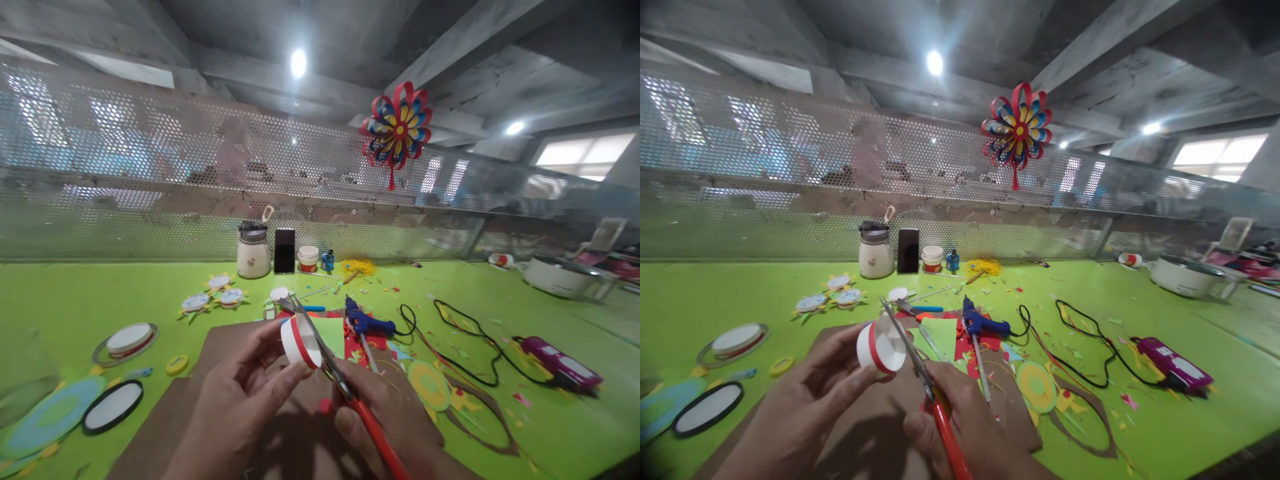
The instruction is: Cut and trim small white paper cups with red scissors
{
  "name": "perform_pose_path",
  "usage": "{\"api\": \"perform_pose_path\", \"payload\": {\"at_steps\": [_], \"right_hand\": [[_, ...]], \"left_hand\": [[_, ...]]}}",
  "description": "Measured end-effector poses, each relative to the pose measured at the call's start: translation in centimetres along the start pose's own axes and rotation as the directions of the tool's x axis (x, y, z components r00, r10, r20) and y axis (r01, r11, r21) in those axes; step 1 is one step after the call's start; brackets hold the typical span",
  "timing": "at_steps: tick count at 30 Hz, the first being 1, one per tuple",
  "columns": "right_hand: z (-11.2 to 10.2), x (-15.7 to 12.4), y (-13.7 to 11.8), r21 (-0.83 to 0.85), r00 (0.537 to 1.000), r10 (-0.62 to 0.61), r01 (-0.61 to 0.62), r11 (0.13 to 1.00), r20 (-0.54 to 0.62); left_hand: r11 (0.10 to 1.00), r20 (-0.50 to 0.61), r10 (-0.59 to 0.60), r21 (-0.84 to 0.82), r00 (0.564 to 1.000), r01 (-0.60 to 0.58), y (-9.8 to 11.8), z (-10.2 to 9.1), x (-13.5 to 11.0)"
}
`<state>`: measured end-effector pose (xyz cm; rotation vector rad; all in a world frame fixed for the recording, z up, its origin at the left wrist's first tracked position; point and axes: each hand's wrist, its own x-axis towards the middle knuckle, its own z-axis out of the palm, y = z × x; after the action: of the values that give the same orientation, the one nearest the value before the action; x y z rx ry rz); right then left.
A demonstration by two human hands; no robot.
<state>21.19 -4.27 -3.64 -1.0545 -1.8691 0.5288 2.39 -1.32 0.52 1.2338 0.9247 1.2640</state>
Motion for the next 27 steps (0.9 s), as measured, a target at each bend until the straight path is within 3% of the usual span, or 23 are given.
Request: {"api": "perform_pose_path", "payload": {"at_steps": [18, 27], "right_hand": [[0.3, 0.0, -0.2, -0.005, 0.999, -0.006, 0.006, 1.000, -0.035], [0.2, 0.1, -0.4, -0.028, 0.999, 0.018, -0.019, 0.999, -0.027]], "left_hand": [[0.993, -0.022, -0.077, -0.091, 0.997, 0.074, 0.6, -0.3, 0.3], [0.980, 0.054, -0.077, -0.178, 0.996, 0.085, 0.6, -0.6, 0.3]]}}
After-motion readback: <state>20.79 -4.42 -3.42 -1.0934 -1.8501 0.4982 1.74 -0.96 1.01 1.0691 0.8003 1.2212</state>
